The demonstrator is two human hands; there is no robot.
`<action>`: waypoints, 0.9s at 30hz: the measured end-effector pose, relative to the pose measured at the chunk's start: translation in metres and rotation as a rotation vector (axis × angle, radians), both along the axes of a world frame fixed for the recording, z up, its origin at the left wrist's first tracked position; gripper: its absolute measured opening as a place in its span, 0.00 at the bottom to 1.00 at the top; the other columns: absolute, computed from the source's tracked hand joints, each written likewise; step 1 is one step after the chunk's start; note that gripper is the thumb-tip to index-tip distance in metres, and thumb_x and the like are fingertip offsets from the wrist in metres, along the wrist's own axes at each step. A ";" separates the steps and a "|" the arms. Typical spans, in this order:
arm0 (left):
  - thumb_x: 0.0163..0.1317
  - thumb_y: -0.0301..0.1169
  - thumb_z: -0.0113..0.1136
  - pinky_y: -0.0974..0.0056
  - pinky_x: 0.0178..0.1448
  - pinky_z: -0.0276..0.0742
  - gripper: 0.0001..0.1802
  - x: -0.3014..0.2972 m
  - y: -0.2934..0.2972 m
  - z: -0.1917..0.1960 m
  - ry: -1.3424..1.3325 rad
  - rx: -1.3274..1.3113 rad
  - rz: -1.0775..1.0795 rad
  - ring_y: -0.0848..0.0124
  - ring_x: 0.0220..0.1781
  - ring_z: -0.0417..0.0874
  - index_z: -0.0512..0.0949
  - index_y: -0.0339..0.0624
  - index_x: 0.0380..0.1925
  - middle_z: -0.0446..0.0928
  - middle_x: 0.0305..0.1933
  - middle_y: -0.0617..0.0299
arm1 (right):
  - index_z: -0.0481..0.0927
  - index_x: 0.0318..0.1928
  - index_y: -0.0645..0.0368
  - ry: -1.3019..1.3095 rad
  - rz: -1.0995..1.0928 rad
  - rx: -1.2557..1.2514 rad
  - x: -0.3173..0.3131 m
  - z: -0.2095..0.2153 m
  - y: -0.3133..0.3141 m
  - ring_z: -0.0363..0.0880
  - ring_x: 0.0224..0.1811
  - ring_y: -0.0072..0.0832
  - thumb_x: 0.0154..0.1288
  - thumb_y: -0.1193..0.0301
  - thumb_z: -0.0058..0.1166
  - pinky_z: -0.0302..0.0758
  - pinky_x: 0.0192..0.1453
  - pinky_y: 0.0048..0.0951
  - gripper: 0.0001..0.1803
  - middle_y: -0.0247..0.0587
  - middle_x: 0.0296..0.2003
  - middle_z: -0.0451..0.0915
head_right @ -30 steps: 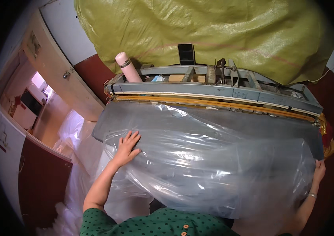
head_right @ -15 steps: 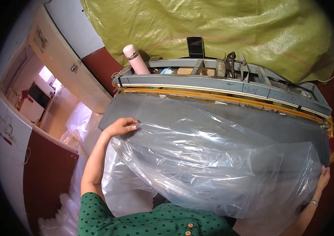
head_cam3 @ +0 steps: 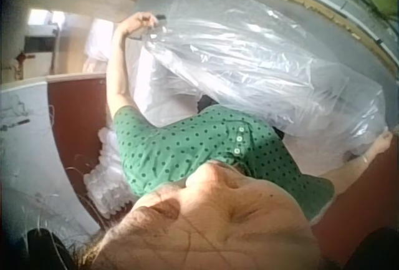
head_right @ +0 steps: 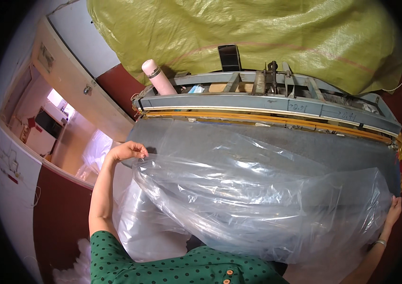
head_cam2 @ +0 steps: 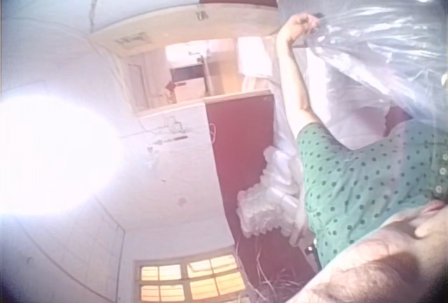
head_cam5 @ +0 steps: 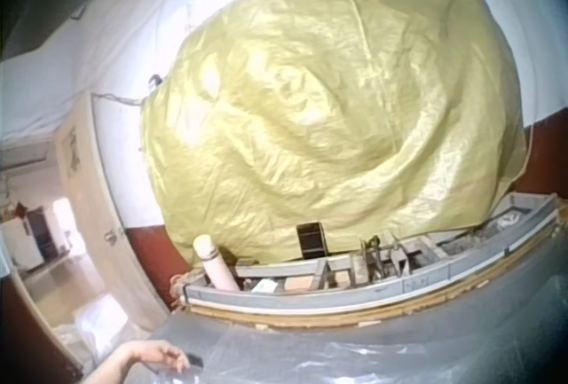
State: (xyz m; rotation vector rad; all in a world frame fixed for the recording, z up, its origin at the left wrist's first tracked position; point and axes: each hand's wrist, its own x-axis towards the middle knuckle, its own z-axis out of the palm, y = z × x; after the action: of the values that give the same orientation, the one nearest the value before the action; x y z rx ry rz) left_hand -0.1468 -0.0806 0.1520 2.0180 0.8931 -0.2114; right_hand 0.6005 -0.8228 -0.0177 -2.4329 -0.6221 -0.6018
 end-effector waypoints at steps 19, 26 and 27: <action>0.52 0.24 0.54 0.54 0.34 0.71 0.03 0.130 -0.053 -0.101 -0.418 1.120 0.186 0.52 0.32 0.76 0.71 0.38 0.25 0.75 0.26 0.52 | 0.63 0.21 0.55 0.191 -0.101 0.288 -0.038 -0.032 -0.178 0.54 0.25 0.15 0.63 0.60 0.52 0.54 0.29 0.17 0.19 0.22 0.21 0.57; 0.50 0.27 0.58 0.54 0.35 0.72 0.06 0.136 -0.028 -0.092 -0.271 1.048 0.205 0.53 0.32 0.77 0.74 0.39 0.28 0.76 0.27 0.53 | 0.65 0.22 0.55 0.333 -0.107 0.436 -0.050 -0.049 -0.167 0.55 0.25 0.15 0.62 0.57 0.52 0.56 0.29 0.18 0.19 0.23 0.21 0.58; 0.49 0.28 0.59 0.54 0.37 0.72 0.07 0.139 -0.028 -0.087 -0.192 1.013 0.204 0.53 0.33 0.77 0.74 0.39 0.29 0.76 0.28 0.53 | 0.65 0.23 0.56 0.288 -0.120 0.409 -0.053 -0.046 -0.164 0.56 0.25 0.15 0.62 0.57 0.52 0.56 0.29 0.18 0.19 0.23 0.21 0.59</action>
State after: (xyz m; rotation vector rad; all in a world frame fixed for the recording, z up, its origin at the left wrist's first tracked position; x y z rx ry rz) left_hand -0.0078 -0.1089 0.0650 2.7480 1.2055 0.6726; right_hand 0.5479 -0.9871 -0.0638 -2.1217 -0.2098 -0.3691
